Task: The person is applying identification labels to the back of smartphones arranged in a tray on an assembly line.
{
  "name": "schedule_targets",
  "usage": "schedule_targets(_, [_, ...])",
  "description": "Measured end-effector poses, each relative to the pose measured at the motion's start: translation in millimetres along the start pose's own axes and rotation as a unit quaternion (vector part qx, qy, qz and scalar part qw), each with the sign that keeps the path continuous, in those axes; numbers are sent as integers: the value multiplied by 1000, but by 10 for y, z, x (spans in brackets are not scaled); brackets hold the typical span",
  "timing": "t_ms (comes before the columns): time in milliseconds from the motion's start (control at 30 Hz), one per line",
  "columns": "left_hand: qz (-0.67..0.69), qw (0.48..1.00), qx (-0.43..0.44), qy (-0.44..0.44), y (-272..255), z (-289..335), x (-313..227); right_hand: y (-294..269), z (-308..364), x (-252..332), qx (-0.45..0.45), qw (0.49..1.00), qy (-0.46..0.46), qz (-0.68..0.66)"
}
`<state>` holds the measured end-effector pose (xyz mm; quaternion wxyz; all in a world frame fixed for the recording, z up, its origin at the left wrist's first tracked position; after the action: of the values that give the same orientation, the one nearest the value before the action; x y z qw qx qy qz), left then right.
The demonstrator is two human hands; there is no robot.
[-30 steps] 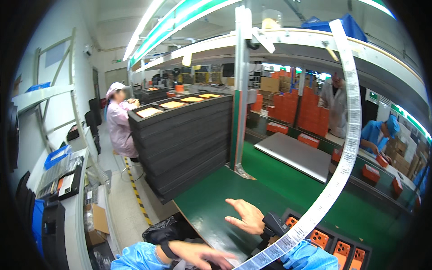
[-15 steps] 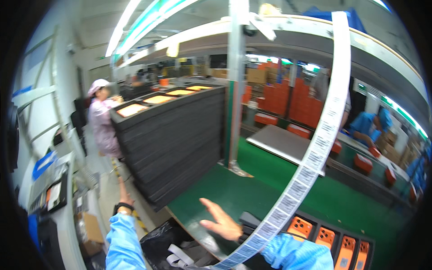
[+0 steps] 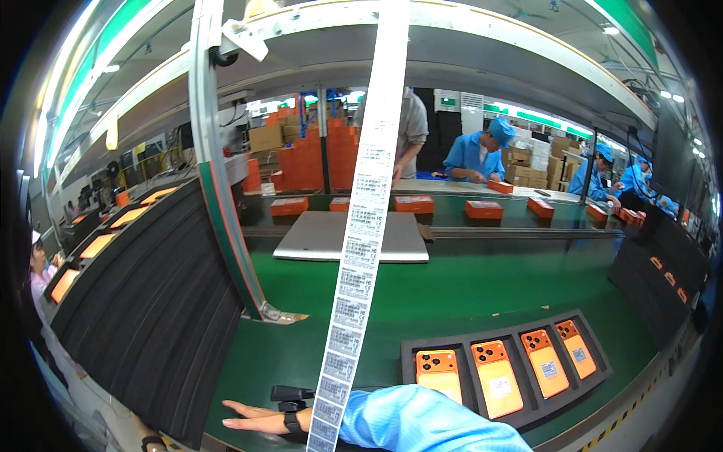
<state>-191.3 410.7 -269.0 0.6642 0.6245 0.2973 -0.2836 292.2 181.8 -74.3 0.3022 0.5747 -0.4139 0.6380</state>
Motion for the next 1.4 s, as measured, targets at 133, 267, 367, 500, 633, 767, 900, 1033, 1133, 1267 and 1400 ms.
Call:
schedule_targets(133, [-43,998,-45,2,206,97,112,-112,-253,-190,-35,998,27,-48])
schedule_targets(267, [-52,998,-42,11,283,182,144,-131,-328,-206,-46,997,30,-56])
schedule_targets(367, [-58,998,-16,38,152,284,52,-44,-418,-170,-55,993,35,-96])
schedule_targets(500, [2,993,-95,66,1002,547,139,-145,-305,5,-61,986,99,-118])
schedule_targets(633, [3,987,-142,71,1341,1004,240,-167,-162,204,-87,977,136,-141])
schedule_targets(767, [35,985,-150,83,1748,1744,555,-205,-6,260,-155,947,213,-183])
schedule_targets(900, [44,991,-119,49,2222,2617,812,-394,198,214,-221,936,196,-193])
schedule_targets(1033, [-29,969,-245,-8,2797,3287,840,-545,478,557,-234,929,172,-230])
schedule_targets(1133, [-156,965,-212,-9,2547,3144,857,-568,518,622,-246,926,179,-225])
schedule_targets(1267, [-196,971,-132,43,2430,2828,764,-549,523,653,-261,923,177,-222])
schedule_targets(1400, [-189,972,-127,63,2708,2778,750,-527,510,686,-275,917,169,-234])
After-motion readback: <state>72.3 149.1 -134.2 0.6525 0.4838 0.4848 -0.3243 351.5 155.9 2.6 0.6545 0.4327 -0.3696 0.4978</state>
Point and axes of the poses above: each hand's wrist, its own z-axis away from the middle knuckle, its own y-axis out of the palm, x = y × z, the point moved 3 cm from there along -z, towards the middle knuckle, and after that the axes turned 11 degrees about -x, right-handed, at the moved point
